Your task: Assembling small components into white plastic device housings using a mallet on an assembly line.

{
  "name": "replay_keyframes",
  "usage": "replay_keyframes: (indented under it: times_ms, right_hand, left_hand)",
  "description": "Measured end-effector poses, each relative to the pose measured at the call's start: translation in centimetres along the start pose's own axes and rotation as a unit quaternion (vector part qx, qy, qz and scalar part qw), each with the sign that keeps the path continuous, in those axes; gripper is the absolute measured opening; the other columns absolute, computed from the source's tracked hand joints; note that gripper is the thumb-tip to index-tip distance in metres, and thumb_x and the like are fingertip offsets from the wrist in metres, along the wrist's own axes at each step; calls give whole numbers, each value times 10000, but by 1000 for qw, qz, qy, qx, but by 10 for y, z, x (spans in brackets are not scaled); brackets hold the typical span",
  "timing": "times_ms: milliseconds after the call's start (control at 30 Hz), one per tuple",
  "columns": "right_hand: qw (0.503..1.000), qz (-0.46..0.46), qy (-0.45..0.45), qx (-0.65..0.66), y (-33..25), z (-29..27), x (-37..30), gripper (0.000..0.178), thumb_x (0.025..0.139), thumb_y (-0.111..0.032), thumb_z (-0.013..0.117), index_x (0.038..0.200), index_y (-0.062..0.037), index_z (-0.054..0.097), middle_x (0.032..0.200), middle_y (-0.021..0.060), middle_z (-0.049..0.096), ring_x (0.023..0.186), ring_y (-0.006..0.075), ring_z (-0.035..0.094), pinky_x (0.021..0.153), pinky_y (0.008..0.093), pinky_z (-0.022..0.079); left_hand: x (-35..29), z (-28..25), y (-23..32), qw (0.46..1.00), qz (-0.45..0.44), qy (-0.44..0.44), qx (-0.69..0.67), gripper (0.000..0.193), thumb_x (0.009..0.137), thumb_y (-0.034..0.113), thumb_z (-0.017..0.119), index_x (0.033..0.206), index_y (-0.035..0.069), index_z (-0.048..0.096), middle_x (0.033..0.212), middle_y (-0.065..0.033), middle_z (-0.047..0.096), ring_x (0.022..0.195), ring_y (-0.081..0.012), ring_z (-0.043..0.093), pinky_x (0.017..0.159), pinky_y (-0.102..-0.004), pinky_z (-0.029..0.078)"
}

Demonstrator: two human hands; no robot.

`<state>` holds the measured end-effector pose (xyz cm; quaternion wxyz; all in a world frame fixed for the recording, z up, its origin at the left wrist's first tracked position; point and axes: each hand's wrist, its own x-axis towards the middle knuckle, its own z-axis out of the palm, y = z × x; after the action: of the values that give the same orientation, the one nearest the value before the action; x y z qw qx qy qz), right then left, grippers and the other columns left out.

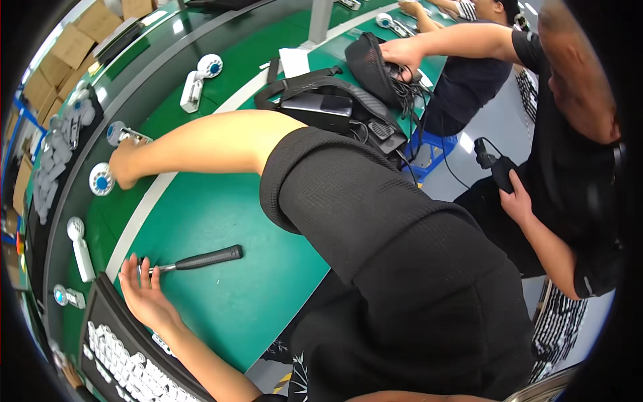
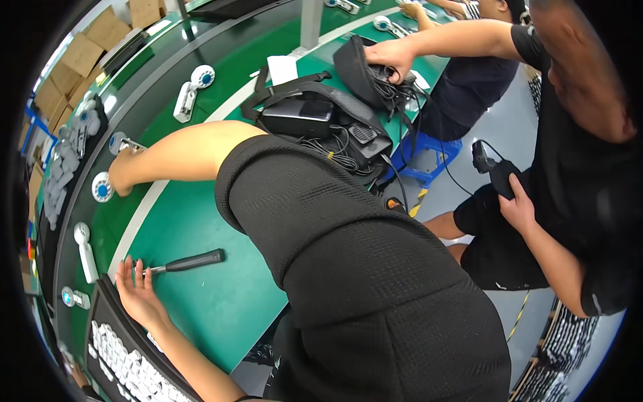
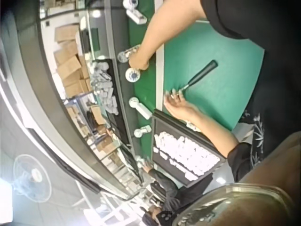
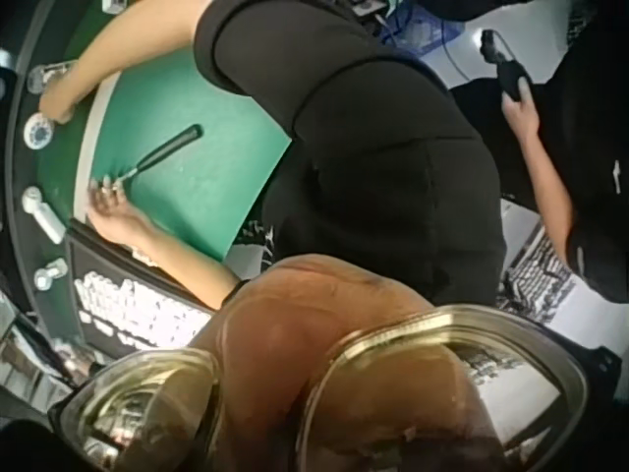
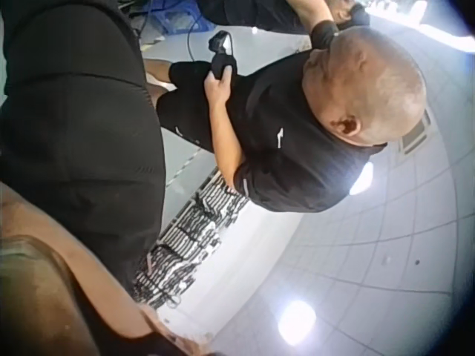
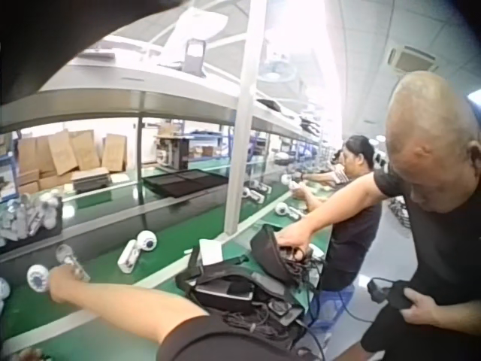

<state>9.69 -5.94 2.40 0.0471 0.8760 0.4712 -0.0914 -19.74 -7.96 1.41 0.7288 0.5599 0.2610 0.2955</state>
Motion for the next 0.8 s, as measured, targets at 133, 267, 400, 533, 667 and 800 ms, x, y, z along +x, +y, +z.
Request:
replay_keyframes:
  times_ms: [133, 267, 400, 533, 667, 800]
  right_hand:
    - [980, -118, 101, 124, -18, 3, -25, 358, 624, -279, 706, 909, -66, 749, 898, 151, 714, 850, 309, 691, 819, 413, 521]
    - [975, -143, -26, 166, -47, 12, -63, 304, 620, -294, 712, 821, -68, 748, 835, 132, 718, 838, 277, 692, 725, 403, 541]
    - [973, -198, 0, 115, -65, 19, -103, 350, 617, -343, 740, 834, -69, 748, 821, 134, 717, 813, 280, 695, 704, 390, 546]
    - [924, -177, -5, 340, -83, 11, -129, 446, 666, -452, 738, 829, -37, 738, 805, 152, 712, 749, 285, 695, 671, 383, 553]
    - [819, -133, -38, 556, -93, -3, -137, 548, 806, -529, 682, 825, 19, 699, 753, 154, 685, 663, 229, 659, 610, 381, 531]
    - [803, -139, 10, 579, -107, -37, -154, 484, 818, -360, 702, 1024, 73, 642, 936, 165, 678, 860, 203, 641, 770, 362, 516]
  left_hand:
    - [-5, 0, 3, 1000, -4, 2, 10, 469, 1016, 352, 433, 1294, -18, 509, 1273, -152, 571, 1093, -252, 576, 893, -366, 474]
    - [-3, 0, 5, 1000, -9, 11, 17, 477, 1016, 358, 428, 1303, -16, 500, 1279, -152, 566, 1105, -253, 565, 913, -373, 458]
    - [-2, -7, 4, 999, -11, 18, 26, 478, 1009, 360, 440, 1311, -7, 493, 1286, -144, 560, 1111, -248, 558, 913, -380, 456]
    - [-6, -2, 6, 998, 42, 37, 43, 471, 981, 354, 504, 1312, 18, 497, 1285, -122, 548, 1119, -217, 541, 873, -366, 468]
    - [-5, -14, -9, 946, 204, -30, 249, 487, 947, 197, 581, 1369, 54, 384, 1222, -124, 559, 962, -258, 631, 762, -374, 540]
    - [-17, 2, 22, 985, -59, -83, -138, 444, 937, 197, 596, 1305, 39, 405, 1042, -142, 620, 775, -251, 674, 562, -335, 585]
